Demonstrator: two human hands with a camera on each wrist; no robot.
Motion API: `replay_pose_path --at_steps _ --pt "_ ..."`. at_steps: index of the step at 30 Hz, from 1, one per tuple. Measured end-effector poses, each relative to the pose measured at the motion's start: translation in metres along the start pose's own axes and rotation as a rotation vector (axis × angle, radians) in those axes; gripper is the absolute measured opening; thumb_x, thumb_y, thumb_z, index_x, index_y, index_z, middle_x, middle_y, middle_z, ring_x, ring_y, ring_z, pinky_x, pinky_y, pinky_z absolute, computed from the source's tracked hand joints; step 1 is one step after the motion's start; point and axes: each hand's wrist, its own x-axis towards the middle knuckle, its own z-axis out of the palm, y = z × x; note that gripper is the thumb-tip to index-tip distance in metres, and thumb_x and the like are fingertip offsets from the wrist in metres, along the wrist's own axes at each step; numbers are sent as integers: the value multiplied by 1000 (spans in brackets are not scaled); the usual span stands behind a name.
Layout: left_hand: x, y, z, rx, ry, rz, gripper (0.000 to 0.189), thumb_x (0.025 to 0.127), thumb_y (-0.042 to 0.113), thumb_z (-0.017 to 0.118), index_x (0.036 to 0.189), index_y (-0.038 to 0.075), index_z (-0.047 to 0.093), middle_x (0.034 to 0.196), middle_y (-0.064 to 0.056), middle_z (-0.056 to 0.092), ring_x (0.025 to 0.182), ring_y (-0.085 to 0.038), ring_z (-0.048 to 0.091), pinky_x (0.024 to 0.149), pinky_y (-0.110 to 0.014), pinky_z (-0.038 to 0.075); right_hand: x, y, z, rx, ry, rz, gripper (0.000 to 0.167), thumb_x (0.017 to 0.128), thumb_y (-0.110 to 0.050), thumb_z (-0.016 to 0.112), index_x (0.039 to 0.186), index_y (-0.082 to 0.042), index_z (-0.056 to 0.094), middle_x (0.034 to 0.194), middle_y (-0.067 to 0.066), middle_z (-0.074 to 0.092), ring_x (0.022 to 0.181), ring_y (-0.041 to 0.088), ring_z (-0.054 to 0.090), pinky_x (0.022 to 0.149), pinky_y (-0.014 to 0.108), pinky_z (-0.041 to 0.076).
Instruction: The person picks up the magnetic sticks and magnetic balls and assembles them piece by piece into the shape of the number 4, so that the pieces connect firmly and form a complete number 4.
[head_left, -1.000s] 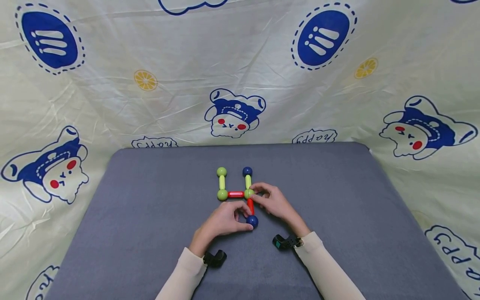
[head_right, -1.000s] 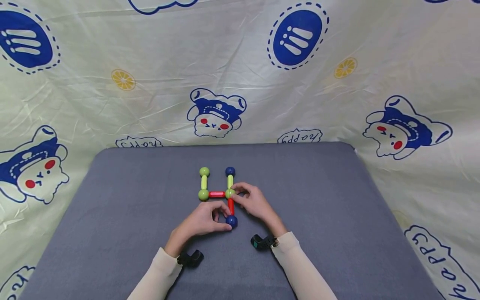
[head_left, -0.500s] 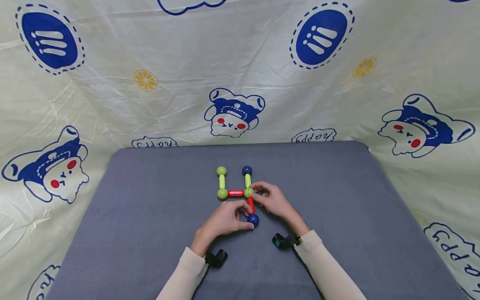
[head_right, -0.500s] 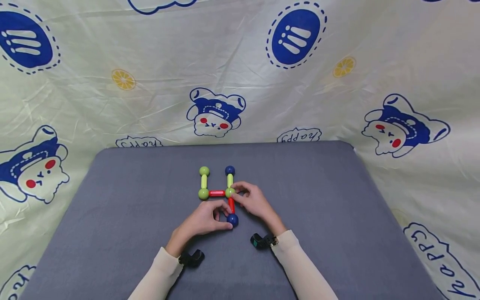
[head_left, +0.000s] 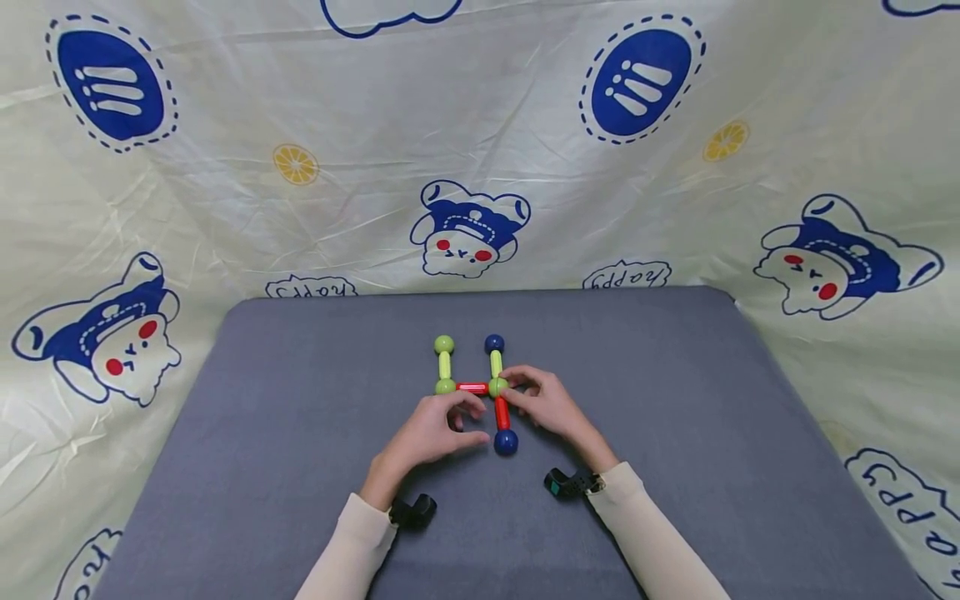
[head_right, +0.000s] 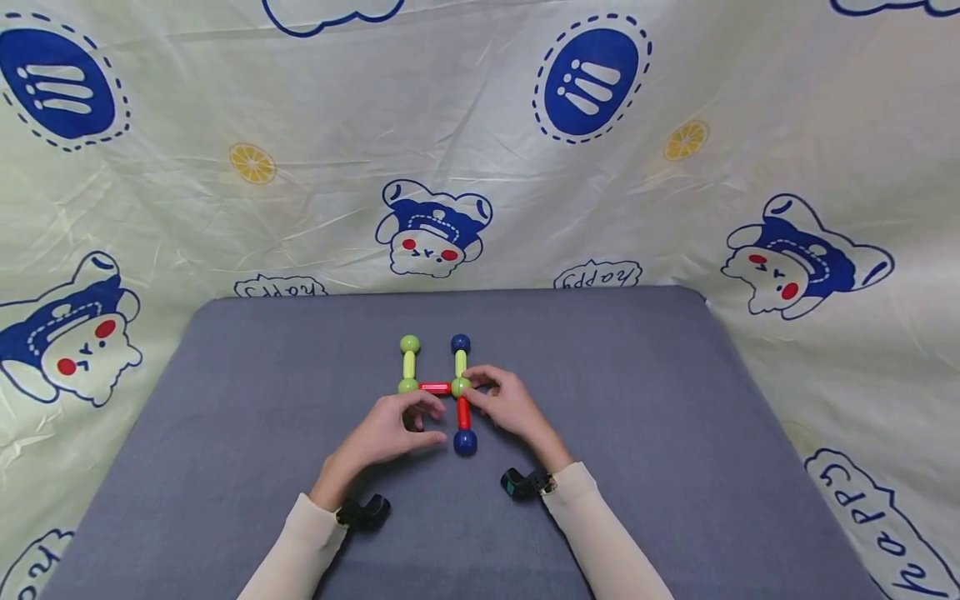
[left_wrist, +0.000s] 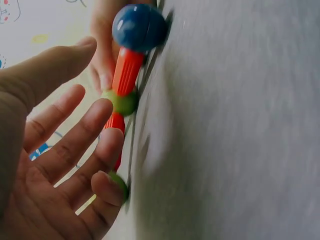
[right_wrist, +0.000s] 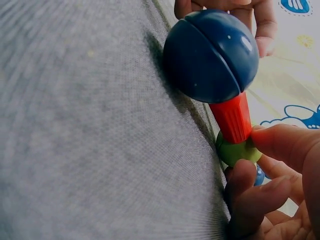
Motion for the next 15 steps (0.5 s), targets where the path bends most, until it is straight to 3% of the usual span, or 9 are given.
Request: replay_pose_path --at_steps 7,15 --pt "-7 -8 -14 11 131 -42 39 85 23 87 120 12 71 114 -7 71 90 -18 61 78 -28 50 1 1 0 2 -1 18 27 99 -20 71 125 -14 69 114 13 68 56 13 53 47 26 44" --pt "-7 -24 -23 20 342 -46 37 82 14 88 116 12 73 112 -7 70 84 -18 63 77 -33 53 1 -2 0 3 -8 26 29 99 -20 71 126 -13 69 114 13 68 57 14 54 47 27 45"
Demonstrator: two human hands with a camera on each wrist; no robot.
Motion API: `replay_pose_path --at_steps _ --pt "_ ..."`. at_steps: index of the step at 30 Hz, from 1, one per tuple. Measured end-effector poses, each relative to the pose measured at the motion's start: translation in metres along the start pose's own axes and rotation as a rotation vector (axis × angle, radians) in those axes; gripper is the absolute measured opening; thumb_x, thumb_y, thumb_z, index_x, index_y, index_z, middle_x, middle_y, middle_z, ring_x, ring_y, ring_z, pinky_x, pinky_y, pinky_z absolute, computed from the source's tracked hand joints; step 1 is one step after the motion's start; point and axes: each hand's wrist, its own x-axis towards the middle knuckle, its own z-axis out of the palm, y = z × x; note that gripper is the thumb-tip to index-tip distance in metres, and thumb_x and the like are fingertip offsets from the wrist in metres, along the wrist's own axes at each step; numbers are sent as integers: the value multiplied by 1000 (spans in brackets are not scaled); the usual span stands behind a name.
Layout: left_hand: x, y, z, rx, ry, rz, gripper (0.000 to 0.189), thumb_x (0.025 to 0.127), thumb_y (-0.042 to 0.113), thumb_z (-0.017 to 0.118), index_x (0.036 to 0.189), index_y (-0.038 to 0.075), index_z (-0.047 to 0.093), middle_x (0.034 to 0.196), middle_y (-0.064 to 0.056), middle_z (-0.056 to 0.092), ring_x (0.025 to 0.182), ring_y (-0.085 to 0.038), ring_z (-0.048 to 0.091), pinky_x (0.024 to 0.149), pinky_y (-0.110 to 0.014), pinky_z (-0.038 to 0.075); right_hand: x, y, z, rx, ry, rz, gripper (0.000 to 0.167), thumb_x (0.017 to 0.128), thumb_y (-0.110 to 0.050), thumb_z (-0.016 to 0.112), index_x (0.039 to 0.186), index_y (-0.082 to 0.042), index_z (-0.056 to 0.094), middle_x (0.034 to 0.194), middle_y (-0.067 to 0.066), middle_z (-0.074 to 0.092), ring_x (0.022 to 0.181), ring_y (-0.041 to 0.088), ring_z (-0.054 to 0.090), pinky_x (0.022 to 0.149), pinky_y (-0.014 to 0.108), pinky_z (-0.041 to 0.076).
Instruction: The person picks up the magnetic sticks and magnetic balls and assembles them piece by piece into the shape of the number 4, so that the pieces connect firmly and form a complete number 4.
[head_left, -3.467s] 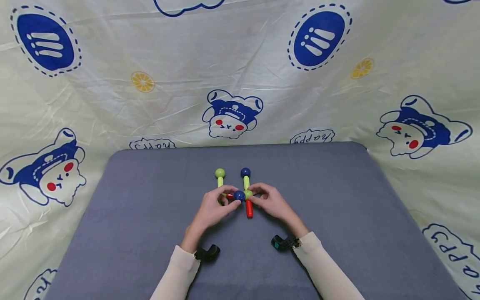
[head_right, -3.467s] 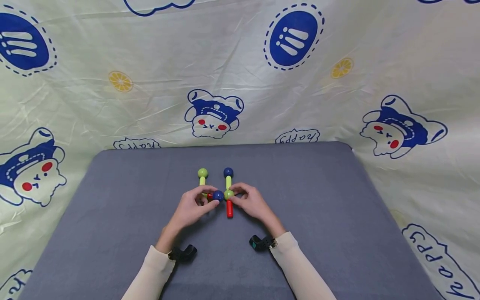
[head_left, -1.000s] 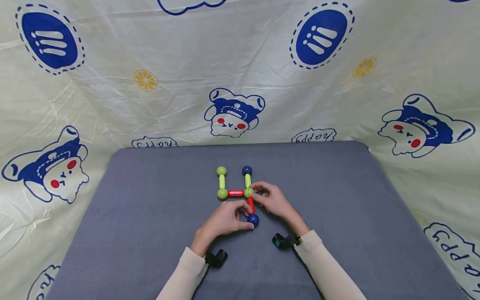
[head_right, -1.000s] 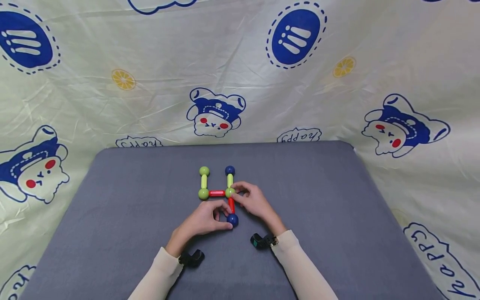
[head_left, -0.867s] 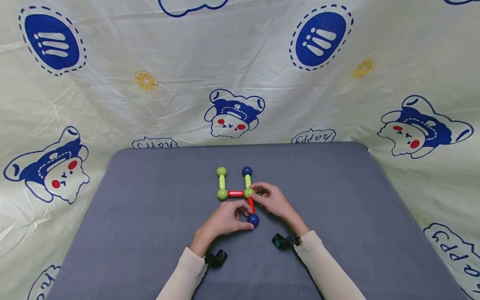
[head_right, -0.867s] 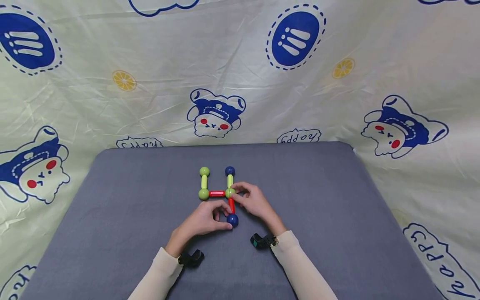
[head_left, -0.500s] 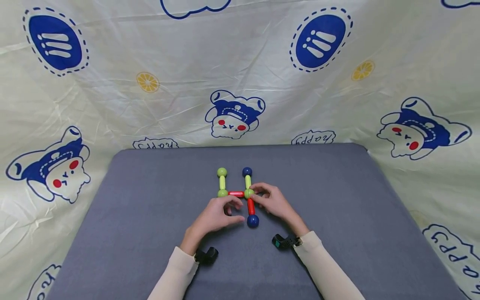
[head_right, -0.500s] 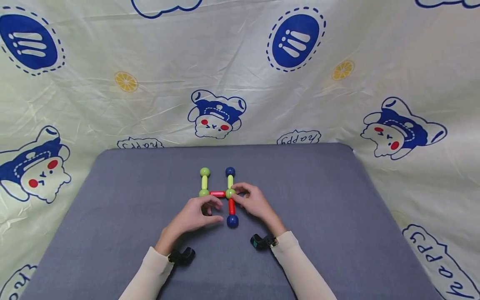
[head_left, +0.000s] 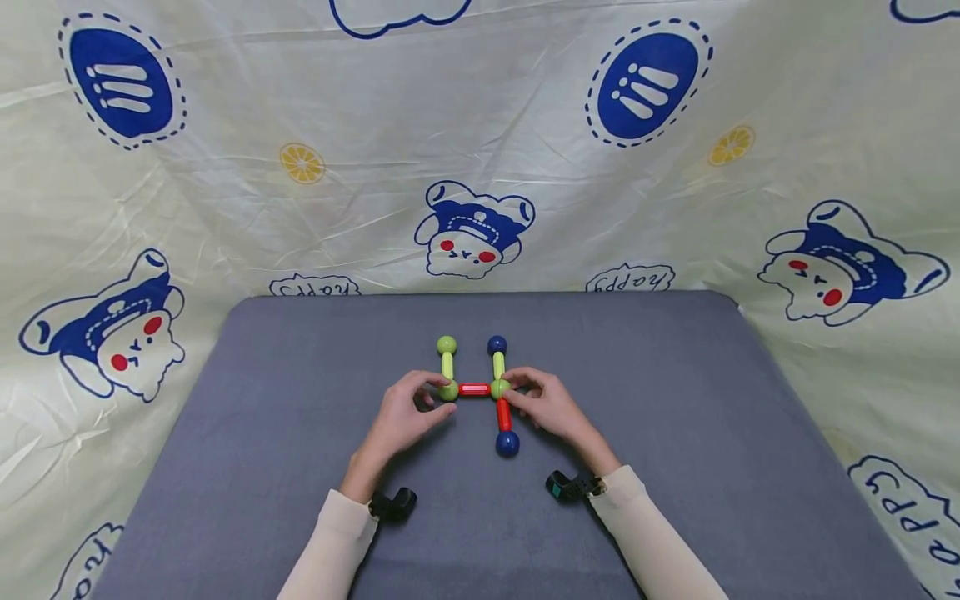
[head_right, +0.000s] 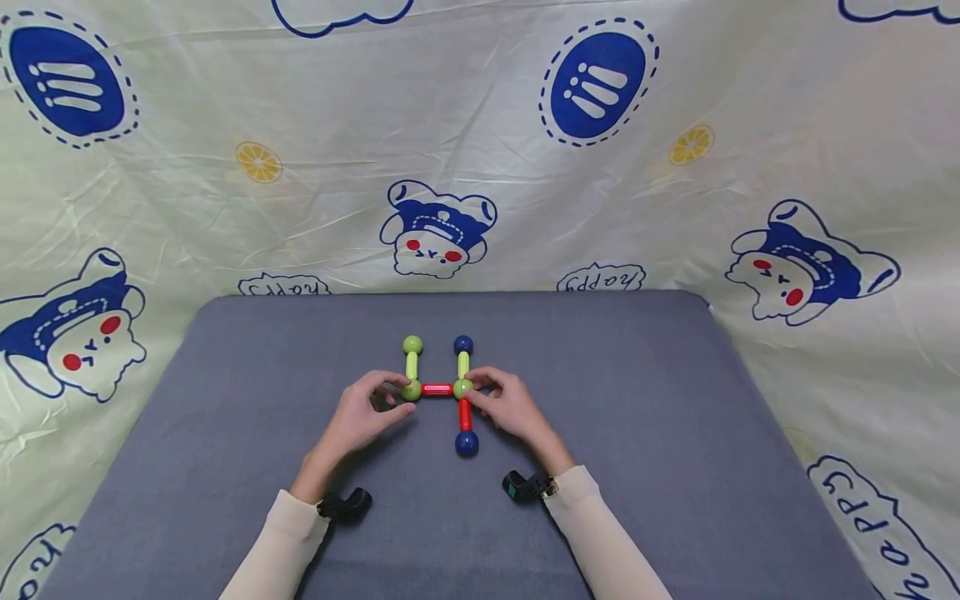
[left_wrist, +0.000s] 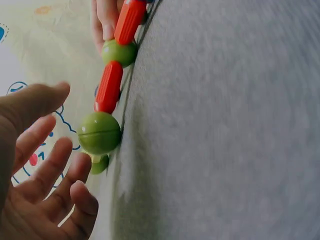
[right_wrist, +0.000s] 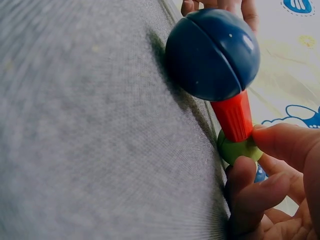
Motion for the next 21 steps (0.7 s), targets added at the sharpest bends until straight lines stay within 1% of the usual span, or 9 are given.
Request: replay_pose_path --at_steps 3,5,7,13,16,21 --pt "3 -4 -1 16 45 -4 35 82 11 87 114 10 74 111 -10 69 81 -18 63 75 -30 51 0 1 0 1 -2 3 28 98 -19 71 126 -13 69 114 13 67 58 15 54 47 27 44" --pt "5 -6 -1 35 57 -2 33 83 10 86 114 9 74 111 -12 69 79 -19 63 73 -29 50 1 1 0 3 -4 5 28 99 -19 71 126 -14 69 114 13 67 57 15 54 47 26 44" --pt "8 -7 -1 56 49 -11 31 84 10 85 114 9 74 111 -12 69 78 -18 61 72 -28 49 1 2 -1 5 -6 6 28 98 -19 71 126 -14 69 114 13 68 57 15 54 46 27 44" --pt "16 -6 1 111 9 -41 26 86 9 83 111 12 74 109 -8 71 73 -12 58 69 -27 48 2 1 -1 9 -14 17 29 98 -19 71 127 -15 68 115 13 67 59 16 57 47 27 45" --pt "19 -5 1 125 -7 -49 24 87 10 82 110 12 75 108 -8 71 72 -10 57 69 -28 48 2 0 -3 16 -16 20 29 99 -19 70 128 -13 68 116 13 67 61 16 60 47 27 45" --pt "24 -3 1 136 -28 -65 23 89 10 80 111 13 75 109 -7 71 72 -11 56 68 -28 48 4 0 -6 21 -11 13 30 99 -19 71 127 -11 67 115 14 67 60 15 59 46 27 44"
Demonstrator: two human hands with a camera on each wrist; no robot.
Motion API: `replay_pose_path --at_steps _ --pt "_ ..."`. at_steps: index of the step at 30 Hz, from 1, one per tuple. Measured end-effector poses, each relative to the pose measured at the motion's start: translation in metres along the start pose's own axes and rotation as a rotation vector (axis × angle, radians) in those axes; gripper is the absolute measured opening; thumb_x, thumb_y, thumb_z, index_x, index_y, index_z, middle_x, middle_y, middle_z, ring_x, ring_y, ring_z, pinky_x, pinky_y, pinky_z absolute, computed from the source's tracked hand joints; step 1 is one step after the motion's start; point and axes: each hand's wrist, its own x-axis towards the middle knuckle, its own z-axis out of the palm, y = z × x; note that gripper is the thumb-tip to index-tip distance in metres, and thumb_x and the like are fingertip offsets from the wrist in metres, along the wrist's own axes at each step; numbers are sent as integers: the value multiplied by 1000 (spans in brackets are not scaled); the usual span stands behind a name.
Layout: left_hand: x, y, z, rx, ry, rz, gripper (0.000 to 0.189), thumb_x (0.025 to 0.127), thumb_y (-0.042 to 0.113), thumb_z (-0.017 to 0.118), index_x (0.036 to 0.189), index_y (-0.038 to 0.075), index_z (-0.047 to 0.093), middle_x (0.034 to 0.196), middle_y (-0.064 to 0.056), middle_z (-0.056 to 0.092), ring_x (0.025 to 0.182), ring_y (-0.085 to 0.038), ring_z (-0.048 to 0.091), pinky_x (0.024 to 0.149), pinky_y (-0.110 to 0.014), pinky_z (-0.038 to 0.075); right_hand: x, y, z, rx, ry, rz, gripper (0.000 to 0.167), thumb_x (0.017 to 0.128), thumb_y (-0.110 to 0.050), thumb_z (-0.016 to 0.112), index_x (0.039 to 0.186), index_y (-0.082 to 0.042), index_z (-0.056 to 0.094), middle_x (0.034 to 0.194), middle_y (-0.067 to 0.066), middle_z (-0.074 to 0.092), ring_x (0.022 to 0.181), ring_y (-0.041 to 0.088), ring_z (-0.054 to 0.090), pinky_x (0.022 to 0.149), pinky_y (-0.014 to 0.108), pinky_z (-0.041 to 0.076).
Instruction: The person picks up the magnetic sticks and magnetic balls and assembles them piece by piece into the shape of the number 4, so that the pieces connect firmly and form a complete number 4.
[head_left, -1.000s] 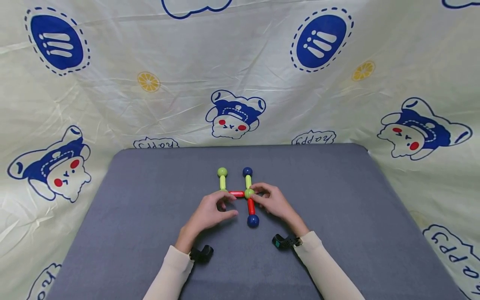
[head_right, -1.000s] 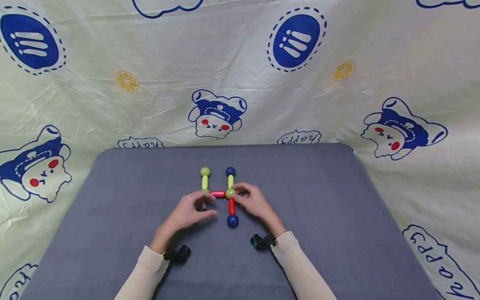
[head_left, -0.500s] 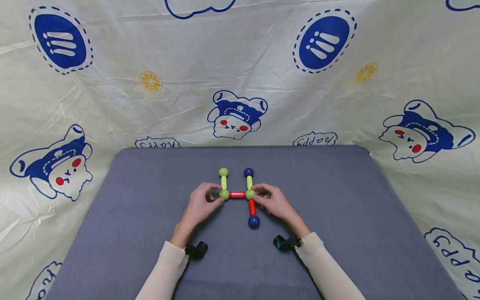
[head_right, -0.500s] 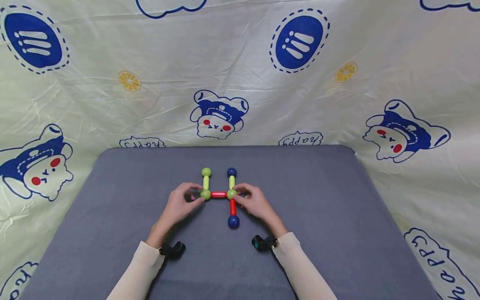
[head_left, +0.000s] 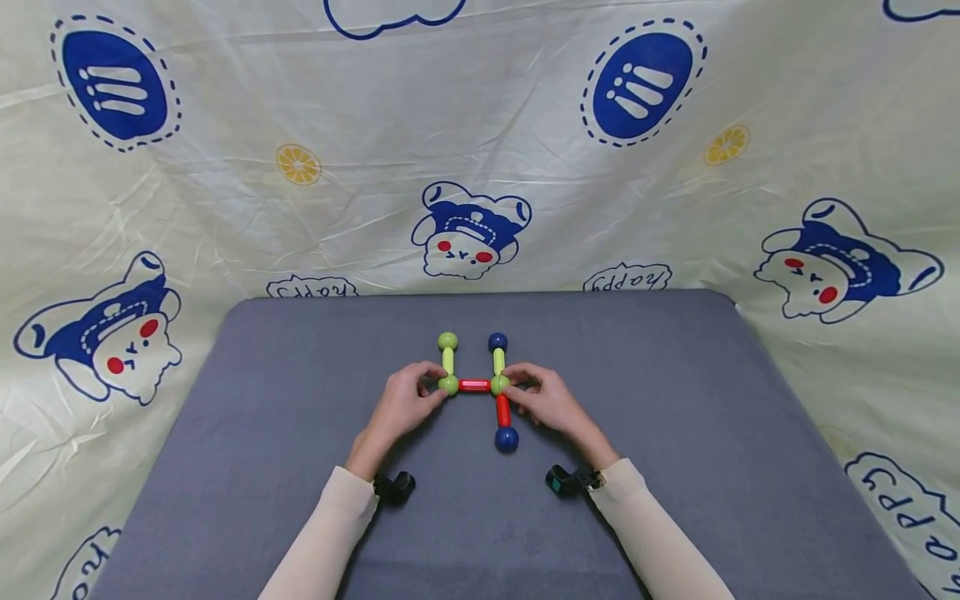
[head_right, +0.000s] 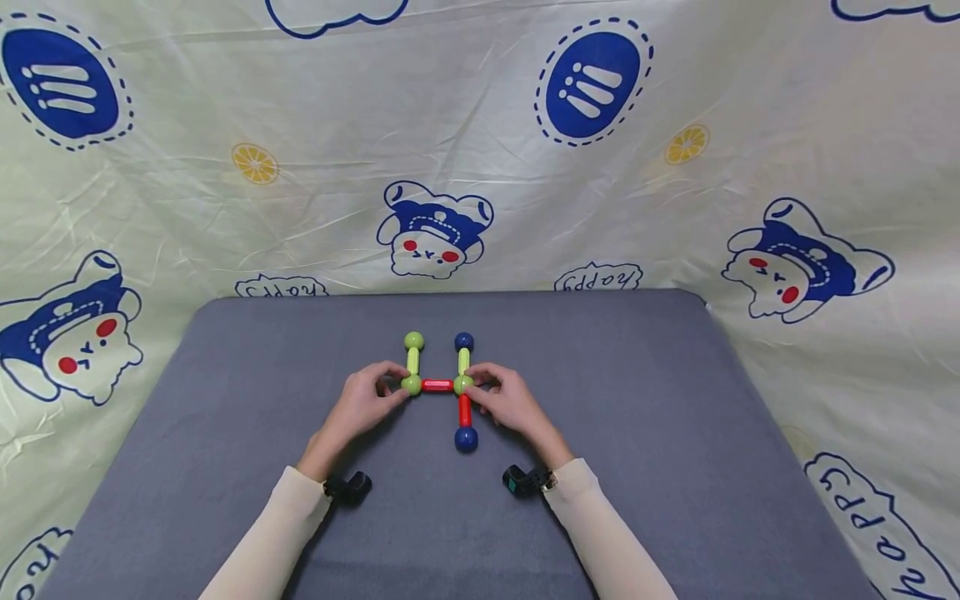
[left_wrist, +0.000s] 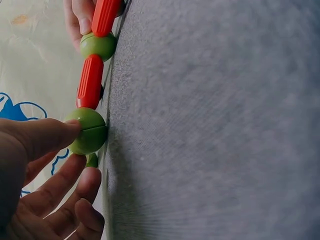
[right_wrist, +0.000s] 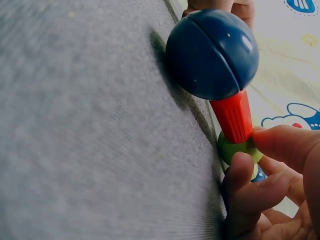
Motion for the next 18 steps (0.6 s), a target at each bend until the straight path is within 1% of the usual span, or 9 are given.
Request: replay_pose_path --at_steps 8,18 --pt "6 0 2 11 -18 -7 24 90 13 80 113 13 74 109 -7 71 71 -12 55 66 -28 47 6 1 -3 -25 8 16 29 99 -19 70 128 -12 68 116 14 66 61 16 60 47 25 44" --pt "12 0 6 -5 -7 -13 24 91 15 80 114 14 74 110 -6 72 69 -10 55 64 -27 46 9 2 -8 -23 14 17 32 99 -19 70 130 -11 67 119 15 65 62 16 62 48 27 46"
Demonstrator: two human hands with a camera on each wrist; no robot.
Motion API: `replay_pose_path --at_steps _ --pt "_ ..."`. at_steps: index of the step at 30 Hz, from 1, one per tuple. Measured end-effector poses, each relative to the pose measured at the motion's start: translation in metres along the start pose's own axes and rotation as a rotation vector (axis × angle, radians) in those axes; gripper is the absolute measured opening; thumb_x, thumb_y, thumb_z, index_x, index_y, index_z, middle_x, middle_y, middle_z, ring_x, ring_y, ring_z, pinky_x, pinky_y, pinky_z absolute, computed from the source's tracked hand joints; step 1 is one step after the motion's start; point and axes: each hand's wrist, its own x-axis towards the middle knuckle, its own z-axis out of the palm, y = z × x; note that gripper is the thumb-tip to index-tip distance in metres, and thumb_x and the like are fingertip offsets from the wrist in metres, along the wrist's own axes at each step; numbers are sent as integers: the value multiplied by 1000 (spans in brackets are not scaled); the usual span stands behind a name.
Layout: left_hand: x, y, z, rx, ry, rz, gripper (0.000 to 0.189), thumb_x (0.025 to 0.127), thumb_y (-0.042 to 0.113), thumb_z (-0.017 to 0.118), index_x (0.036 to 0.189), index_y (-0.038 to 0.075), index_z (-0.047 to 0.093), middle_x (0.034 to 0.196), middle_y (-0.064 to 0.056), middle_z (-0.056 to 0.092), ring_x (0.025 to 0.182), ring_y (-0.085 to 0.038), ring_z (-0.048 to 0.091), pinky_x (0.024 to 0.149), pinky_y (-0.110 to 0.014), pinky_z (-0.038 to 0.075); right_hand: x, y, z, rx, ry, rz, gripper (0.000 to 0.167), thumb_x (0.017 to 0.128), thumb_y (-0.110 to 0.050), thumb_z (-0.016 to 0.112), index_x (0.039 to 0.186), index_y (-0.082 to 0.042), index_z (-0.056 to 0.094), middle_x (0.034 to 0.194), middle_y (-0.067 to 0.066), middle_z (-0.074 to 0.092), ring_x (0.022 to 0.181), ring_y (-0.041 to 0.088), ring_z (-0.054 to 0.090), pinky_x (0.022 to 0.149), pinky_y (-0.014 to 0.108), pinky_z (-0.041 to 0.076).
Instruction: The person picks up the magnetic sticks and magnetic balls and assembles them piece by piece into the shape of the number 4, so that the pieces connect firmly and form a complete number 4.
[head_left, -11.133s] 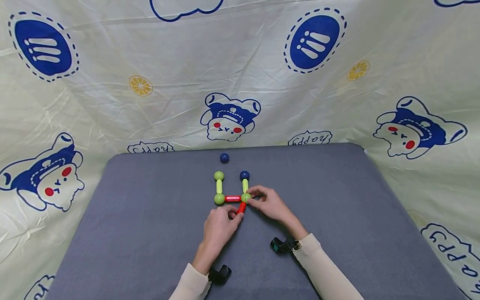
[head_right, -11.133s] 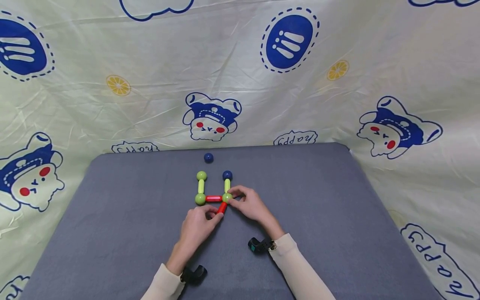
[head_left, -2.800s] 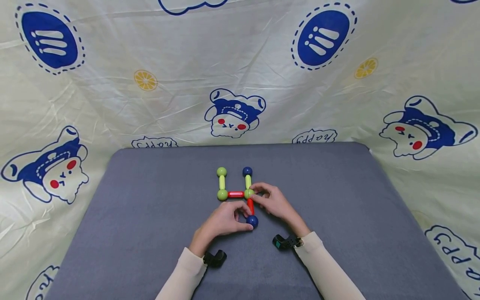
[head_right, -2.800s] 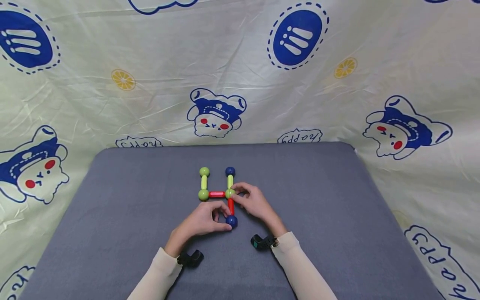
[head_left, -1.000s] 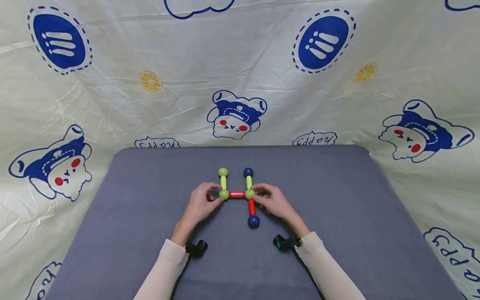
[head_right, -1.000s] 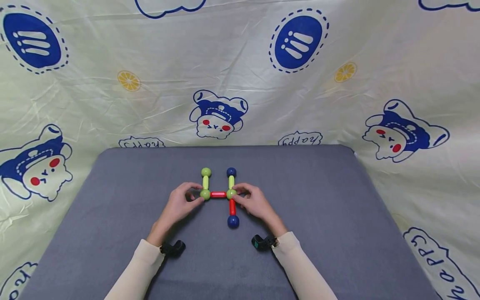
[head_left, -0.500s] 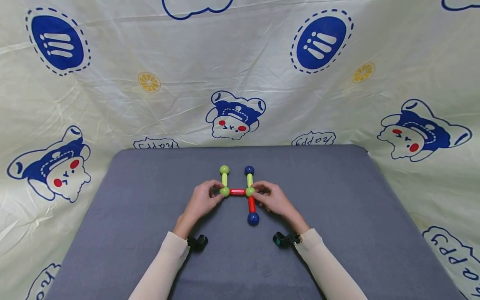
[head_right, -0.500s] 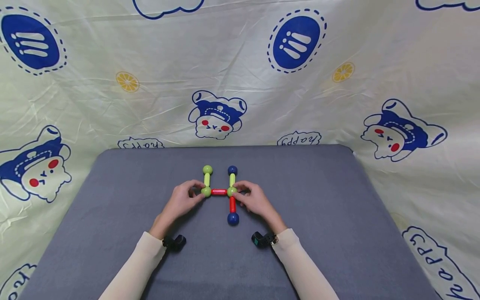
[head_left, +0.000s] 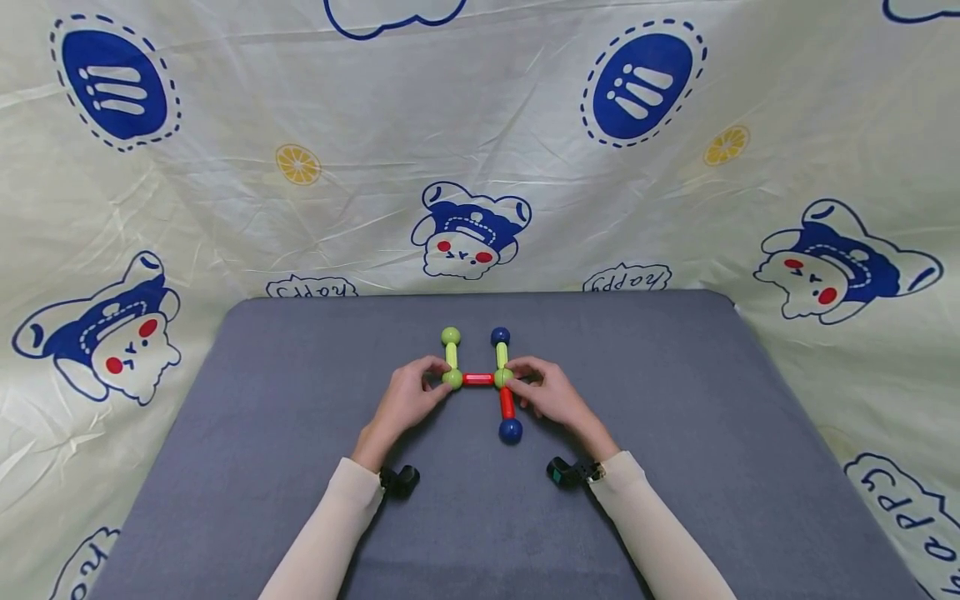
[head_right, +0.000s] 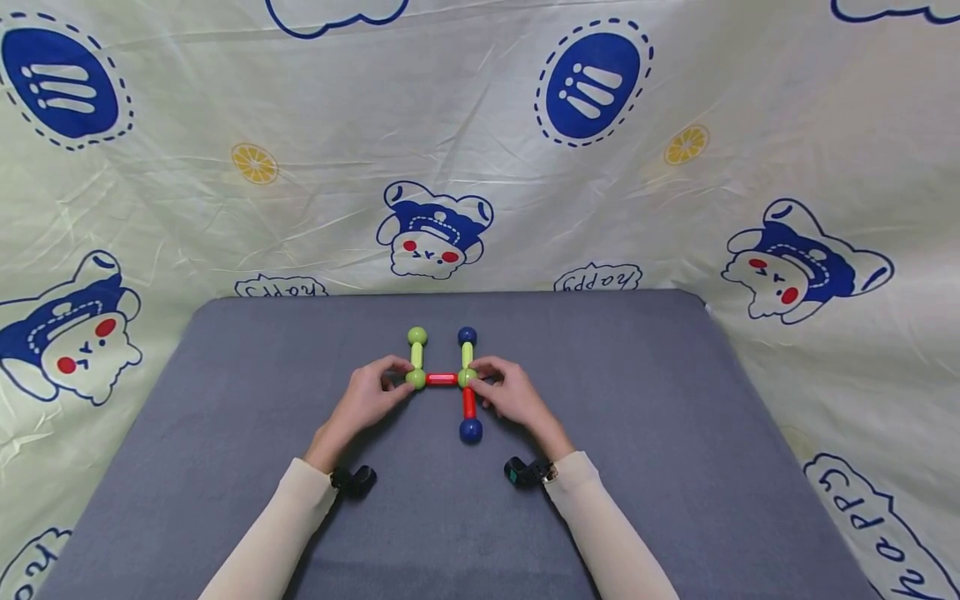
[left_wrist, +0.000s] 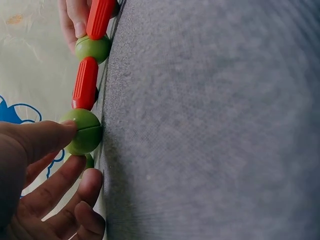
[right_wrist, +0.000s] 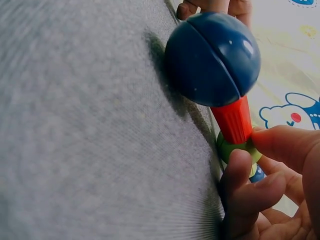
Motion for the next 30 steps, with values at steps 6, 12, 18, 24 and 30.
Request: replay_pose_path --at_steps 6,12,18,24,30 --pt "1 2 1 -6 -1 -19 24 91 15 79 115 14 73 111 -6 72 68 -11 54 62 -27 45 0 -1 0 13 5 -2 32 99 -19 70 130 -10 67 118 16 65 63 17 61 48 27 45" --pt "0 1 2 -24 18 4 25 90 11 79 114 11 73 110 -8 72 66 -10 54 63 -25 45 -1 -1 -1 18 5 -5 32 99 -18 70 130 -10 66 118 17 65 62 17 61 47 28 45" --pt "-2 -1 1 -37 -3 13 28 91 12 78 118 11 72 113 -8 72 69 -10 56 65 -25 46 -2 -2 -3 15 -2 -20 33 99 -18 70 130 -8 66 119 18 65 63 17 63 47 29 47" --pt "-7 -4 -17 -4 -32 -3 34 92 18 78 124 10 70 119 -10 71 86 -20 61 78 -35 50 -4 -2 -13 -50 5 -37 36 100 -20 69 133 -7 64 118 18 66 69 17 66 51 32 52" --pt "-13 -14 -45 109 -25 3 42 93 26 76 131 9 67 130 -14 67 114 -31 63 98 -50 51 -10 -2 -33 -191 50 -56 40 101 -25 68 136 -7 62 122 16 68 82 22 67 60 33 55"
